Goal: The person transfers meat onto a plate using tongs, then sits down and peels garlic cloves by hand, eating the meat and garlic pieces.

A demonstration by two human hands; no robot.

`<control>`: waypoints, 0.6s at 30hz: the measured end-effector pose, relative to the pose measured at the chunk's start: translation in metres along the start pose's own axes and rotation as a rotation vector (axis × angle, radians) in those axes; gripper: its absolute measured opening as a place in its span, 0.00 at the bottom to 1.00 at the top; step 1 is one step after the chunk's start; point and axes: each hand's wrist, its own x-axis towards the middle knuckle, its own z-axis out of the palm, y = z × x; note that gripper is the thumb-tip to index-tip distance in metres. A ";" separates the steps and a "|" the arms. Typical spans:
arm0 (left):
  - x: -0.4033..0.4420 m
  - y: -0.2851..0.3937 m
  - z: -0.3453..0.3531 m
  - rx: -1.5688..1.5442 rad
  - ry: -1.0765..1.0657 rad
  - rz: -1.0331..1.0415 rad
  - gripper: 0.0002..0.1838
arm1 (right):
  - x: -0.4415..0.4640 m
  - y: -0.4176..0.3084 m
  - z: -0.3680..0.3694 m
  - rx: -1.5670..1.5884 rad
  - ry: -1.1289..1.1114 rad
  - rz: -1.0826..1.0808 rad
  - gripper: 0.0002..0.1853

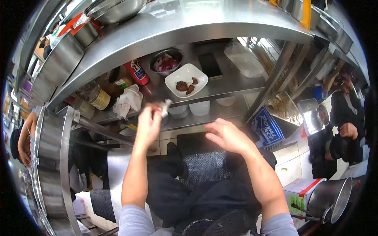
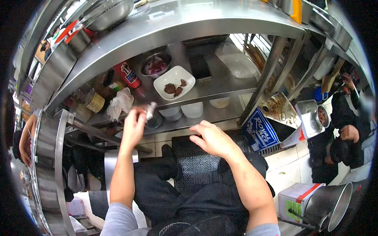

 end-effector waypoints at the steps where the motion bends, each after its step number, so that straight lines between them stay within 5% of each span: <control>1: -0.011 0.035 -0.005 -0.038 -0.162 -0.240 0.08 | 0.004 -0.007 0.000 -0.005 -0.004 0.003 0.19; 4: -0.050 0.049 0.036 -0.517 -0.188 -0.185 0.05 | 0.011 -0.028 0.013 0.378 0.122 0.021 0.23; 7: -0.064 0.064 0.060 -0.775 -0.213 -0.234 0.05 | 0.011 -0.025 0.037 0.616 0.236 -0.007 0.15; 10: -0.059 0.072 0.054 -0.968 -0.284 -0.300 0.08 | 0.009 -0.022 0.025 0.490 0.242 -0.036 0.11; 18: -0.058 0.071 0.055 -0.945 -0.295 -0.327 0.10 | 0.009 -0.019 0.021 0.786 0.095 0.122 0.12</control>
